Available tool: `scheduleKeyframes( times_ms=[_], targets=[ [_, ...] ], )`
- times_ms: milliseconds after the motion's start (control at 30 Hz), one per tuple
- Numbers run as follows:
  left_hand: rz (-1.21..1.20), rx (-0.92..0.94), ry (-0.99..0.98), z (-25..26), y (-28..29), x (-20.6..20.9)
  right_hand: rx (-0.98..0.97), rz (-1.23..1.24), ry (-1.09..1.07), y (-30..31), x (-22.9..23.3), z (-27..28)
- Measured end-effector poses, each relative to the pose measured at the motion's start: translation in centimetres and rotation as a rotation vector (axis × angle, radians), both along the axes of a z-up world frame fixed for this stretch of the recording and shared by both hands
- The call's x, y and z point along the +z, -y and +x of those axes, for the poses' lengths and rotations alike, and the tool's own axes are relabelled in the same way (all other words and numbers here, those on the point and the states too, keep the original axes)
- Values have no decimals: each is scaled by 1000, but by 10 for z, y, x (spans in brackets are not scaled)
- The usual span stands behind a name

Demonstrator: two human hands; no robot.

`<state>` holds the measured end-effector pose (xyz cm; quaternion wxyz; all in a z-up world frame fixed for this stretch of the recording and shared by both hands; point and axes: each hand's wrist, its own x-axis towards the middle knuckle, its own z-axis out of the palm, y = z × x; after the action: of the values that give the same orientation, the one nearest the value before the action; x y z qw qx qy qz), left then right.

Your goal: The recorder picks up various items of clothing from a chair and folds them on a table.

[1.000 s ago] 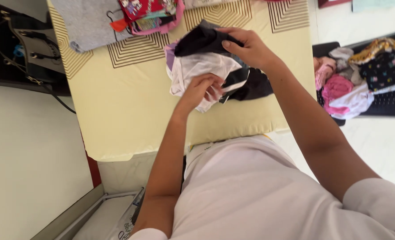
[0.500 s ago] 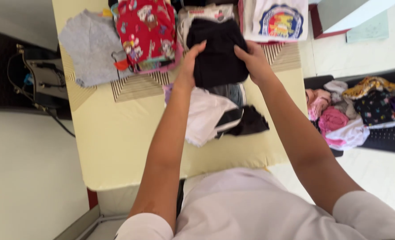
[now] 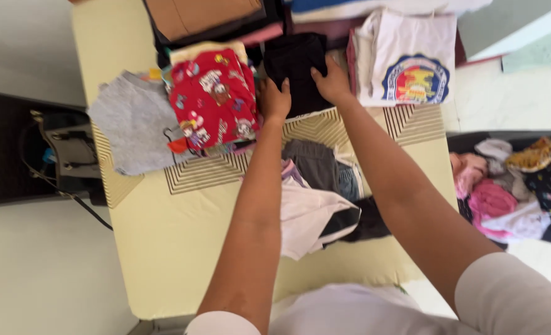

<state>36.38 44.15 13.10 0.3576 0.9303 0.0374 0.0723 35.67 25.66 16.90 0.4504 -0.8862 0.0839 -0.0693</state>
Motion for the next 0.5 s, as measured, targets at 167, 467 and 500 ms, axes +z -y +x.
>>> scheduleKeyframes(
  times_ms=[167, 467, 500],
  targets=[
    [44, 10, -148, -55, -5, 25, 78, -24, -47, 2, 9, -49],
    [47, -28, 96, -92, -16, 53, -14, -216, 179, -5, 1, -78],
    [-44, -39, 106, -94, -15, 66, 2, -253, 266, -3, 12, -74]
  ],
)
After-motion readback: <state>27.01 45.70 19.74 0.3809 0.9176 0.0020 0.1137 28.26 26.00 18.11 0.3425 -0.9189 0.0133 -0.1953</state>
